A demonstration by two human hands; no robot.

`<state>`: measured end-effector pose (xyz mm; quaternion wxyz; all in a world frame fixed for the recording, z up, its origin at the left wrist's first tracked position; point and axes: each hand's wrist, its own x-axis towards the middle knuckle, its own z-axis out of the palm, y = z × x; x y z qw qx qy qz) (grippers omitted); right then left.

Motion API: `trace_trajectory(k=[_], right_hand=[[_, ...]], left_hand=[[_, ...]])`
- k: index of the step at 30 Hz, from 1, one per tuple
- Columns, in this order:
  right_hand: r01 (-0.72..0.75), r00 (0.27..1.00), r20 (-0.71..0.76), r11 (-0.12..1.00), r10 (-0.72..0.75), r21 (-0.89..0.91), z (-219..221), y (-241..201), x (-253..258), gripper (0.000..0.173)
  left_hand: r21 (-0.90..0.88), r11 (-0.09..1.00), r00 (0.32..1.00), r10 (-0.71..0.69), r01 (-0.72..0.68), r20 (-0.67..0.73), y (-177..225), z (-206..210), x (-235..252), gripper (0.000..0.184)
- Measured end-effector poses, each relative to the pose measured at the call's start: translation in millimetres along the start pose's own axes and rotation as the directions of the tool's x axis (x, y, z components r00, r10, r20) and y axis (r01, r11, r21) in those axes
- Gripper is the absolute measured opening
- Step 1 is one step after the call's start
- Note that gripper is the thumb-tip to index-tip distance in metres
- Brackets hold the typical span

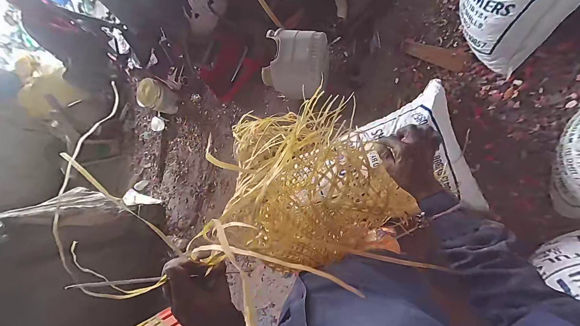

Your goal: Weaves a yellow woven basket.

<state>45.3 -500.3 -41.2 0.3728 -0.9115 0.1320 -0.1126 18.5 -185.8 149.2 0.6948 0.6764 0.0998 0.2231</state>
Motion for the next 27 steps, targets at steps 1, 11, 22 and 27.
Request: trace_trajectory(k=[1, 11, 22, 27], right_hand=[[0.022, 0.997, 0.067, 0.999, -0.024, 0.038, 1, 0, 4, 0.029], [-0.583, 0.756, 0.636, 0.603, 0.155, 0.545, 22, -1, -6, 0.035], [-0.446, 0.895, 0.417, 0.326, 0.158, 0.834, -3, 1, 4, 0.024], [-0.32, 0.947, 0.297, 0.482, 0.125, 0.816, -16, -7, 1, 0.018]], left_hand=[[0.004, 1.0, 1.0, 0.002, -0.002, -0.008, 1, 1, -1, 0.05], [-0.007, 0.999, 0.999, 0.035, -0.035, 0.04, -4, -17, 4, 0.051], [-0.006, 1.0, 1.0, 0.011, -0.011, 0.0, -22, -30, 23, 0.056], [0.008, 0.998, 0.997, -0.062, 0.062, -0.052, -30, -22, 24, 0.052]])
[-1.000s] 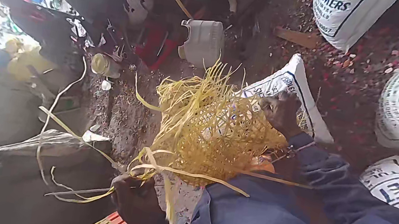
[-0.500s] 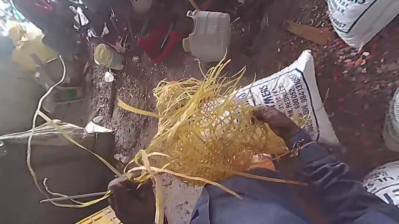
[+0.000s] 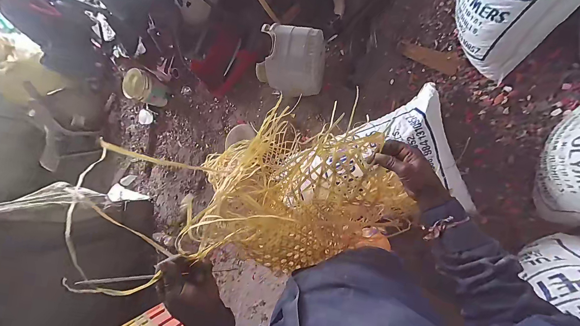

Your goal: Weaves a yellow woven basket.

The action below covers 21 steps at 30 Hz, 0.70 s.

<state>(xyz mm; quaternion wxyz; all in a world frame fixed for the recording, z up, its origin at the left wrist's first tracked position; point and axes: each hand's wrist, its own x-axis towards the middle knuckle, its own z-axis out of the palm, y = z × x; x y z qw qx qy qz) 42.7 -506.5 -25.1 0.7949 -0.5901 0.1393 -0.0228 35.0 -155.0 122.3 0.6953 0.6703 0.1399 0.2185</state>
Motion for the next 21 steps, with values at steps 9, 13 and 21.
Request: trace_trajectory(k=[9, 13, 21], right_hand=[[0.233, 0.971, 0.005, 0.943, -0.239, -0.238, 9, -26, -19, 0.007], [0.037, 0.987, -0.155, 0.999, -0.035, 0.009, 13, -28, -12, 0.012], [-0.206, 0.965, -0.129, 0.963, 0.23, 0.171, 32, -27, -25, 0.017]], left_hand=[[0.304, 0.903, 0.947, -0.32, 0.303, 0.009, -52, 13, 16, 0.023], [0.392, 0.796, 0.867, -0.497, 0.462, -0.012, -98, 28, 5, 0.023], [0.532, 0.835, 0.603, -0.499, 0.142, 0.622, -125, 75, -50, 0.03]])
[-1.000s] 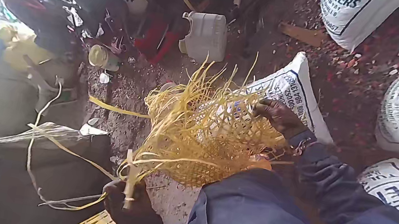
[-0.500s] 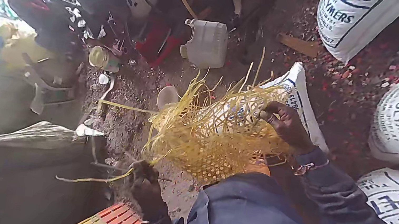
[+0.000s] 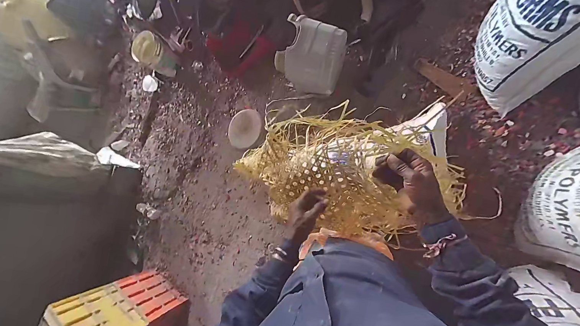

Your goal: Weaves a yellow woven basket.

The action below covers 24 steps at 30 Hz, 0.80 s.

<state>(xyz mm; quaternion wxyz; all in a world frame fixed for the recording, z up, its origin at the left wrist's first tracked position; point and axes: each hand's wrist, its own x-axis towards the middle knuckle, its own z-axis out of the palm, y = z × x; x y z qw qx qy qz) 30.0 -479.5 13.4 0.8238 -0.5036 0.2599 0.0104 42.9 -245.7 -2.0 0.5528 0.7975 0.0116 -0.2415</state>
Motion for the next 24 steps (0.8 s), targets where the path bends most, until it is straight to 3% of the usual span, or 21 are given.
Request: trace_trajectory(k=[4, 6, 12, 16, 20, 24], right_hand=[[-0.02, 0.987, 0.156, 0.999, 0.027, -0.05, 19, -1, -29, 0.017], [0.03, 0.975, 0.221, 0.998, -0.018, -0.051, 28, -2, -42, 0.02], [0.201, 0.925, 0.36, 0.962, -0.124, -0.185, 29, -10, -56, 0.02], [0.332, 0.887, 0.409, 0.912, -0.215, -0.24, 27, -19, -53, 0.021], [0.418, 0.87, 0.318, 0.906, -0.377, -0.067, 22, -50, -43, 0.031], [0.344, 0.908, 0.214, 0.933, -0.36, 0.109, 34, -78, -45, 0.031]], left_hand=[[0.151, 0.986, 0.996, 0.069, -0.075, 0.049, -3, 28, 9, 0.073], [0.253, 0.965, 0.997, 0.061, -0.07, 0.043, 2, 33, 10, 0.083], [0.452, 0.892, 0.993, -0.025, -0.03, 0.116, 27, 45, 5, 0.077], [0.537, 0.835, 0.957, -0.047, -0.12, 0.286, 22, 43, 8, 0.042], [0.572, 0.797, 0.936, -0.025, -0.194, 0.352, 32, 43, 9, 0.045], [0.642, 0.747, 0.923, -0.106, -0.172, 0.37, 66, 43, 3, 0.048]])
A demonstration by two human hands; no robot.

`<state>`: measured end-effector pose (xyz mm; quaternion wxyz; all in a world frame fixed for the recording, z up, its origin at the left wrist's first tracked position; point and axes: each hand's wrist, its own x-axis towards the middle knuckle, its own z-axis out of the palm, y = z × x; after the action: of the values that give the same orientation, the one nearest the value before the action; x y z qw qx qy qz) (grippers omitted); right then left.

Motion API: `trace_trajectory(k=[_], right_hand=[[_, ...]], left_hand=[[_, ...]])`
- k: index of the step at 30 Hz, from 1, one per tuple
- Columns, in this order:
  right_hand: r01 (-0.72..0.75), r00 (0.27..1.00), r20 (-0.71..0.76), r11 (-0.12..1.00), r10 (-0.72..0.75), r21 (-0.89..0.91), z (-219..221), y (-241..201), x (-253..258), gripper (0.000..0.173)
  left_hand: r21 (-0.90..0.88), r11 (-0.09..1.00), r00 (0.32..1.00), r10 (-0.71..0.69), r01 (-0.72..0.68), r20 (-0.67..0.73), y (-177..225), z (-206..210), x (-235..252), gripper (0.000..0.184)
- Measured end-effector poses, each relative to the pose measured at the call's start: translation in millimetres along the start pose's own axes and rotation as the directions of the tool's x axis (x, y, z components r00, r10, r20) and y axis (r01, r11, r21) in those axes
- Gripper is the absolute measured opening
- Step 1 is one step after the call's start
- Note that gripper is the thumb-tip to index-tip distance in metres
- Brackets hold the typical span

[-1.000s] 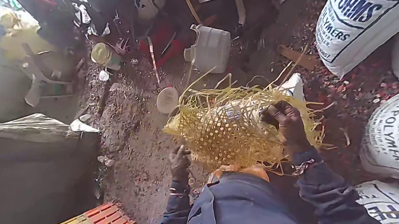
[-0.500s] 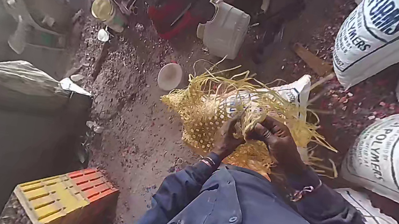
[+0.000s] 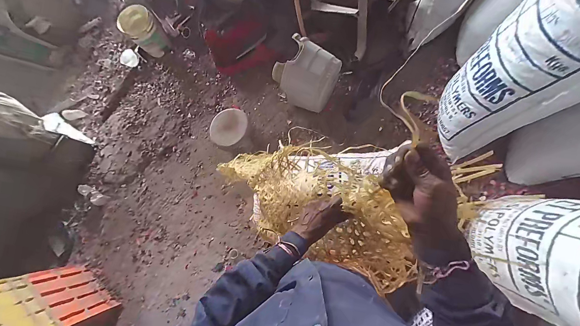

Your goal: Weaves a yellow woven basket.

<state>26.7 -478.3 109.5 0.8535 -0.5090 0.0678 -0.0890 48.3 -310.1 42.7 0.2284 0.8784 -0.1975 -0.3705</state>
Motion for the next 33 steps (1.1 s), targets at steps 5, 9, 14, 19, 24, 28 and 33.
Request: trace_trajectory(k=[5, 9, 14, 19, 24, 28, 33], right_hand=[[-0.011, 0.995, -0.099, 0.994, 0.022, 0.107, 2, -18, 12, 0.035], [0.108, 0.983, 0.167, 0.977, -0.077, -0.185, -13, -29, 39, 0.036], [-0.034, 0.963, 0.249, 0.968, 0.098, -0.249, -9, 1, 50, 0.03], [-0.05, 0.869, 0.45, 0.939, 0.208, -0.34, 27, 24, 48, 0.023], [0.042, 0.809, 0.559, 0.93, 0.183, -0.366, 50, 28, 48, 0.022], [0.06, 0.861, 0.491, 0.934, 0.131, -0.353, 49, 40, 42, 0.026], [-0.008, 0.893, 0.421, 0.942, 0.158, -0.336, 45, 40, 42, 0.022]], left_hand=[[0.019, 1.0, 1.0, -0.01, 0.01, -0.023, 8, -9, -10, 0.047], [-0.321, 0.928, 0.933, 0.071, -0.192, -0.352, -25, 0, -17, 0.041], [-0.763, 0.164, 0.752, -0.138, -0.625, -0.645, -64, -29, -35, 0.015], [-0.485, 0.701, 0.725, 0.067, -0.523, -0.685, -27, -71, -48, 0.026], [-0.289, 0.749, 0.606, 0.184, -0.596, -0.774, -12, -77, -32, 0.029], [-0.307, 0.615, 0.505, 0.175, -0.726, -0.845, -9, -85, -19, 0.014], [-0.346, 0.63, 0.604, 0.251, -0.695, -0.756, -3, -86, -14, 0.015]])
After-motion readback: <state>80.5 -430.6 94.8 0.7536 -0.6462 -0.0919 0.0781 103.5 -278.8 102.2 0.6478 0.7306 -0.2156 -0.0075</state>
